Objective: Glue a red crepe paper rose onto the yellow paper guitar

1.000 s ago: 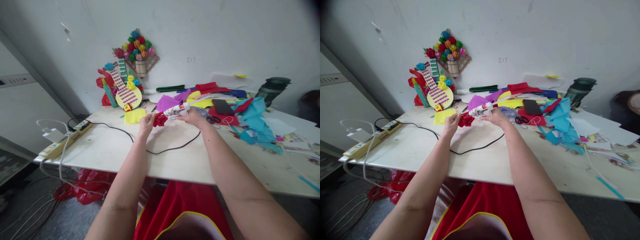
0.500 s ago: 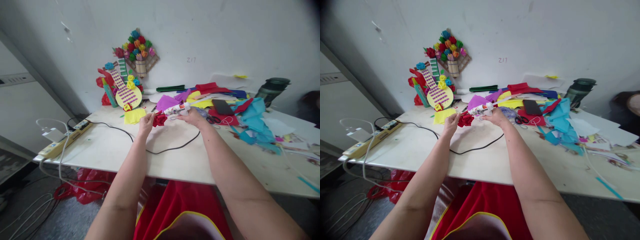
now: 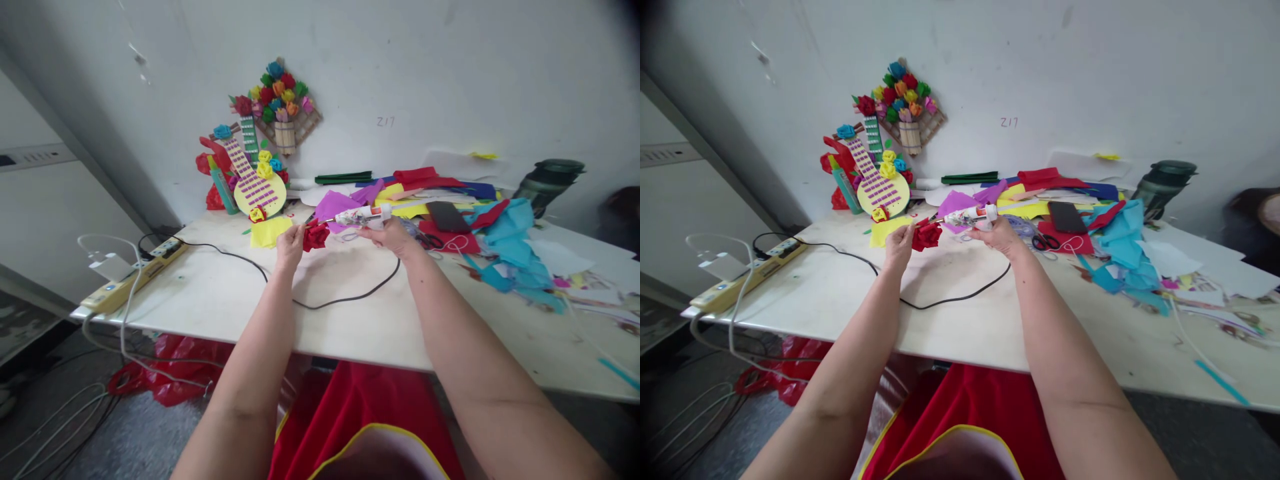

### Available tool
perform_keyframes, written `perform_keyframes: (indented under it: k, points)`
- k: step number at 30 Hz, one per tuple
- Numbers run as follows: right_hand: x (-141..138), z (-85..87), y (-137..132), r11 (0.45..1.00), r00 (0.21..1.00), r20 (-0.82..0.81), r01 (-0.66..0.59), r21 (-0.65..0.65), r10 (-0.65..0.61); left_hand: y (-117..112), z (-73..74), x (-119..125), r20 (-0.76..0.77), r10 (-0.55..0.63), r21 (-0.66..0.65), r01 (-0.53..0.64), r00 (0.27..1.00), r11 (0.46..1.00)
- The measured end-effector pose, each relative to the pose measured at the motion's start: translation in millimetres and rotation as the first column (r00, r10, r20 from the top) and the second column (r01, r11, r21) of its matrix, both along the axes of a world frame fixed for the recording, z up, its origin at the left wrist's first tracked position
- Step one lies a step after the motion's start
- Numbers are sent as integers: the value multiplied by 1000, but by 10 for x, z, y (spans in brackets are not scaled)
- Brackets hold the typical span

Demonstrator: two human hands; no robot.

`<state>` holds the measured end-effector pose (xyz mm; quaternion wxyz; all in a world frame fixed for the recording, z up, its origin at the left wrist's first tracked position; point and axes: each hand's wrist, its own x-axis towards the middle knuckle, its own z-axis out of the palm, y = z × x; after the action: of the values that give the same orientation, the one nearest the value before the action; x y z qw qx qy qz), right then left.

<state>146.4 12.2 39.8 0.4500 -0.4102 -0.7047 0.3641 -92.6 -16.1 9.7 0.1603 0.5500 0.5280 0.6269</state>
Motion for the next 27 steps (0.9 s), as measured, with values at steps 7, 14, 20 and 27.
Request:
perform_keyframes:
  k: [7, 14, 20, 27]
  points:
    - [29, -73, 35, 991, 925, 372, 25, 129, -72, 71, -31, -146, 140, 137, 73, -148, 981, 986]
    - [-170, -237, 67, 955, 672, 733, -140, 261, -102, 40, 20, -141, 280, 79, 78, -104, 957, 991]
    - [-450, -413, 46, 910, 531, 834, -256, 325, -149, 9, 22, -44, 199, -28, 67, 15, 980, 998]
    - [-420, -271, -101, 807, 608, 719, -207, 552, -336, 10, -5, -9, 160, -136, 23, 134, 978, 991]
